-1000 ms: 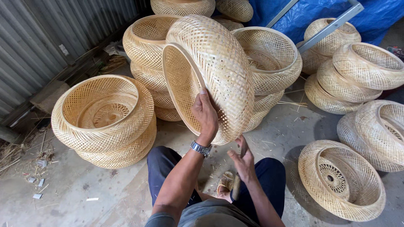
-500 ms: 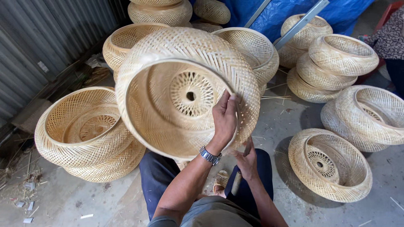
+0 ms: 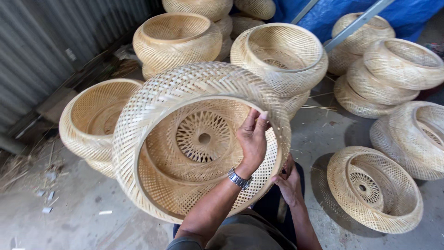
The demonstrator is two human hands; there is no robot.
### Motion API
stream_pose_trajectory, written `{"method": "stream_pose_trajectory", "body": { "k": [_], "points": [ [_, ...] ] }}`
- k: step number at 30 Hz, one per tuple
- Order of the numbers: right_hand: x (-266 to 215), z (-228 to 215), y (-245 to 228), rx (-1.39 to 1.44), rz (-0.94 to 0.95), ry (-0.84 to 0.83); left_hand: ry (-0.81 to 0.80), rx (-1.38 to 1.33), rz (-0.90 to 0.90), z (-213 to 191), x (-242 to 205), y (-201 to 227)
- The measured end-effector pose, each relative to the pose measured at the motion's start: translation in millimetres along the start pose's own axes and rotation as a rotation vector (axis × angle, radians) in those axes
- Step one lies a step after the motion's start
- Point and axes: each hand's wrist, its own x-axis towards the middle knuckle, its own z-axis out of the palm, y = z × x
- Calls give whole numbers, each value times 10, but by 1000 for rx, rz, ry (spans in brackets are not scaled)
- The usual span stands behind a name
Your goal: The person holds a woven bamboo basket and uses a small knife to trim and smooth the rim and edges. They rotate the basket to access different sections, scraping away excess material and refining the weave pattern.
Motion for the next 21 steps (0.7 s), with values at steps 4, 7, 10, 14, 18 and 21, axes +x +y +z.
{"method": "stream_pose_trajectory", "body": {
  "k": [4, 7, 10, 14, 18, 21],
  "points": [
    [-32, -44, -112, -161, 55, 21, -23, -38, 5, -11, 0, -44],
    [-45, -28, -134, -176, 59, 5, -74, 22, -26, -62, 11, -12],
    [-29, -13, -143, -168, 32, -16, -158, 94, -71, -122, 7, 129],
    [10, 13, -154, -242, 72, 13, -319, 437, -58, -235, -128, 604],
    [77, 38, -186, -301, 67, 9, -617, 701, -85, -547, -358, 1233],
    [63, 46, -185, -207, 64, -23, -427, 785, 239, -1019, -424, 1610]
  ]
}}
